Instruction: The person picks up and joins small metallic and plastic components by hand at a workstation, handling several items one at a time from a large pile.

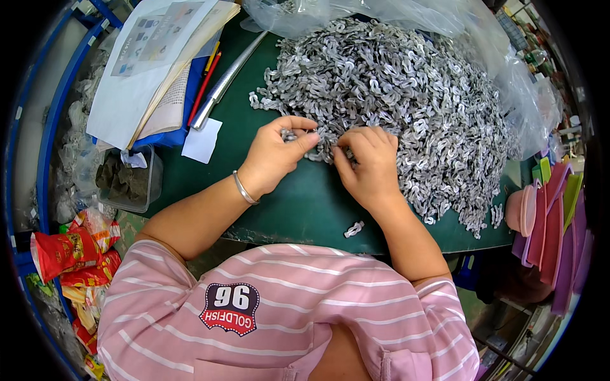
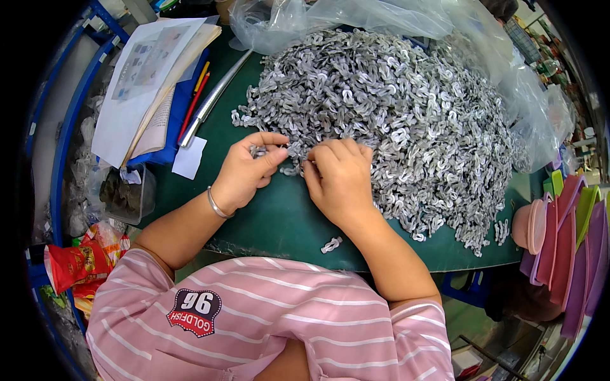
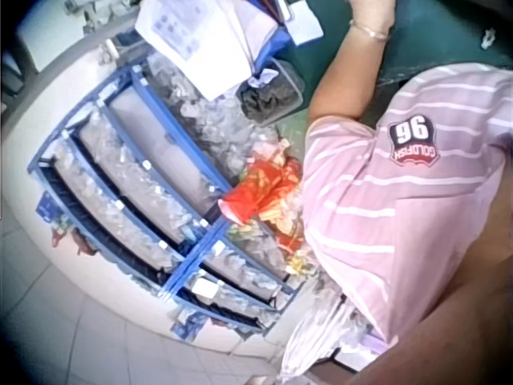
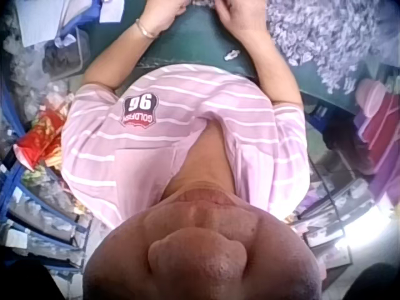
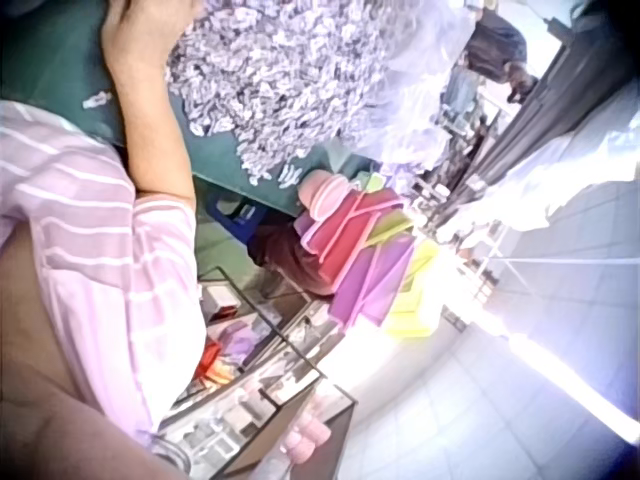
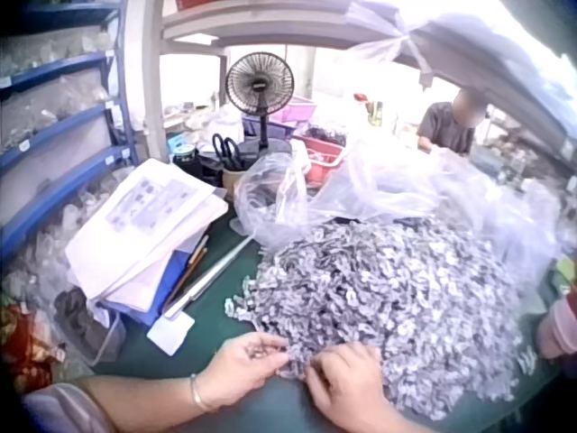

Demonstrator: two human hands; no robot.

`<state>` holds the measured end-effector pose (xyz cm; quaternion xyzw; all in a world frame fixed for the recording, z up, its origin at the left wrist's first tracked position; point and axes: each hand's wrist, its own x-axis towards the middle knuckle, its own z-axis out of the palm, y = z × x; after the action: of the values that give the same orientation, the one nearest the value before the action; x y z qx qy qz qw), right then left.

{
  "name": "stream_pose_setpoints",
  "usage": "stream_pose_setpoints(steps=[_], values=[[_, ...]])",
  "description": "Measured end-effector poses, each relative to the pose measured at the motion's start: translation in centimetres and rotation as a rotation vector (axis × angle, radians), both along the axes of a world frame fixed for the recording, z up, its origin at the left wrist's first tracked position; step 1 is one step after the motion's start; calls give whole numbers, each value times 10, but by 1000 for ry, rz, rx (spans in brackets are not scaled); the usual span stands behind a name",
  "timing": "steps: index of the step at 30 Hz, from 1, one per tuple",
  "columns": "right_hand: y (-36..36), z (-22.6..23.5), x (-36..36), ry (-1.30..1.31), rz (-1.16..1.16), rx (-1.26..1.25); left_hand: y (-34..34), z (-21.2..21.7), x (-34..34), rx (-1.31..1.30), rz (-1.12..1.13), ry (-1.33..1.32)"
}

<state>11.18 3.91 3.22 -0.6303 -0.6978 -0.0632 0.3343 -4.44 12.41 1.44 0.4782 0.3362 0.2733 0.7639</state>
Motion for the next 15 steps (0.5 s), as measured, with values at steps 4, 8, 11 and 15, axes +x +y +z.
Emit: stream_pose_setpoints(steps=[4,8,11,15], values=[[-7,0,-2,452,151,-59,-8,5,-2,384,-59,18],[-3,-5,1,412,297,49,-11,7,-4,634,-83,-21],[-2,-5,0,383,316,112,-12,5,-4,697,-73,-49],[-1,-3,1,356,298,190,-13,8,-6,64,-88,-48]])
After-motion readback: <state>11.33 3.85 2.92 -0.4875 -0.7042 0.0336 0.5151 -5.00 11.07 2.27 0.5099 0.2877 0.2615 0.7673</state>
